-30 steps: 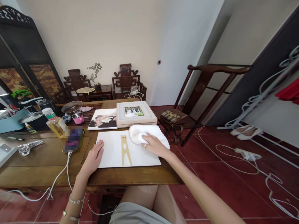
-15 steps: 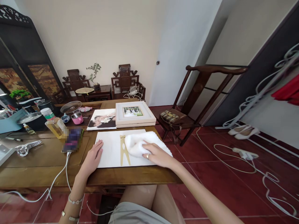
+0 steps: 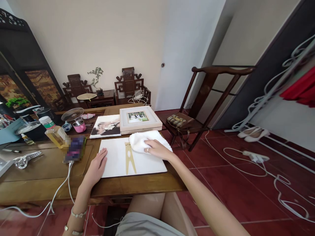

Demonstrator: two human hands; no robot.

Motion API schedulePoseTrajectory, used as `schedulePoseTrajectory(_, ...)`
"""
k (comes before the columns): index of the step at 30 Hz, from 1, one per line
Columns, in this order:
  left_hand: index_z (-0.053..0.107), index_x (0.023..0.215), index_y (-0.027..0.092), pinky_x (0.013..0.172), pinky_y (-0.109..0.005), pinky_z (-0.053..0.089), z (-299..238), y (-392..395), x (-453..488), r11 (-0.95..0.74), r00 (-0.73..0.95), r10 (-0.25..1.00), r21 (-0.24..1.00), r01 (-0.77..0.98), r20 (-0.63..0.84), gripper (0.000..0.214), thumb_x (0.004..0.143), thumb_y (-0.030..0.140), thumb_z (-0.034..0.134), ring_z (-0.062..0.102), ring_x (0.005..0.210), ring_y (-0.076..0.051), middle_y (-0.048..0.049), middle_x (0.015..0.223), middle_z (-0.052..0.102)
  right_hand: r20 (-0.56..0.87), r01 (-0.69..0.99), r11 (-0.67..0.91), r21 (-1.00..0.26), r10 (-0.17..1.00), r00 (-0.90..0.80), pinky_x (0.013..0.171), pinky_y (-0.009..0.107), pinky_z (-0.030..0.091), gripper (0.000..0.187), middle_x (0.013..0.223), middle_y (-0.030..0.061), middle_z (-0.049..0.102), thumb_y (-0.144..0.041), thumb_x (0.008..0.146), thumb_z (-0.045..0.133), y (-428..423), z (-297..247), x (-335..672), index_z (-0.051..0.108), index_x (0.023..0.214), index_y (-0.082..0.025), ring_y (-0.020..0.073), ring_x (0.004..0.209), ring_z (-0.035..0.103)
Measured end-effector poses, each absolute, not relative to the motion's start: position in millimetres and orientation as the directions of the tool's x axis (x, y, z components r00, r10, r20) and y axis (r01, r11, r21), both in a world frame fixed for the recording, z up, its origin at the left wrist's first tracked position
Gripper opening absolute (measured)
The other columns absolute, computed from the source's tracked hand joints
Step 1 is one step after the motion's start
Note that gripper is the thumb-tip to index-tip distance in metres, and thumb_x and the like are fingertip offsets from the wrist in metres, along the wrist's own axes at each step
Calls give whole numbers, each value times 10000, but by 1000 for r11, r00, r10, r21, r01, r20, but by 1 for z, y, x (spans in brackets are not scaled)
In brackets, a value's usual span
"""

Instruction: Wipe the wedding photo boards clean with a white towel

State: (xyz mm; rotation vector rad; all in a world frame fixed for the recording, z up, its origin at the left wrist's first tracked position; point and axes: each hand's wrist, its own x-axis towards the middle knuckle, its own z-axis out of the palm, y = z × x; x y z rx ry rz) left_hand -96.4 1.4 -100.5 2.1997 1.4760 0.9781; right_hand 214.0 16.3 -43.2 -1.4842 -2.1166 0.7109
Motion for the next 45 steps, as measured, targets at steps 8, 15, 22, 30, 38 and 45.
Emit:
schedulePoseTrajectory(8,536,1239,110,1120,-450,254,-99,0,-95,-415,244,903,578,702,353,393,917,267,376,372,1324,-230,-151,1379,464,-190,751,137,-646,924,-332,1023,397,298,293,1263,97,557,-308,701,513,-90,-37,231,649,940,-206,328,1310,328)
schedulePoseTrajectory(15,534,1241,106,1117,-456,260,-98,0,-95,-416,248,903,573,706,351,395,919,265,370,372,1324,-233,-154,1378,465,-153,678,32,-734,966,-211,928,396,377,309,1062,91,647,-330,644,523,-57,-35,227,663,874,-177,326,1066,525)
schedulePoseTrajectory(22,532,1245,106,1120,-440,259,-98,0,-96,-417,251,902,562,715,351,398,921,268,366,373,1324,-227,-151,1378,465,91,640,198,-742,976,-197,746,317,410,174,833,42,646,-269,663,471,20,-36,199,604,727,-177,248,832,558)
schedulePoseTrajectory(30,528,1247,99,1121,-442,257,-99,1,-96,-416,256,904,566,712,342,402,918,258,361,369,1326,-223,-152,1379,465,136,708,259,-657,964,-227,832,342,370,99,667,28,541,-236,689,459,7,-52,191,432,595,-224,315,1036,523)
schedulePoseTrajectory(38,531,1247,129,1119,-443,256,-99,-1,-95,-420,247,900,568,708,358,391,923,271,365,367,1328,-218,-137,1382,465,-128,807,175,-564,947,-295,938,374,356,151,1167,117,579,-240,703,456,-88,-39,217,574,796,-219,314,1261,392)
schedulePoseTrajectory(45,530,1249,156,1120,-456,245,-104,1,-97,-441,249,890,582,684,382,381,923,271,370,360,1332,-222,-122,1380,471,-36,791,224,-570,954,-296,760,310,420,79,777,37,613,-268,711,492,-59,-31,213,534,673,-214,243,853,563)
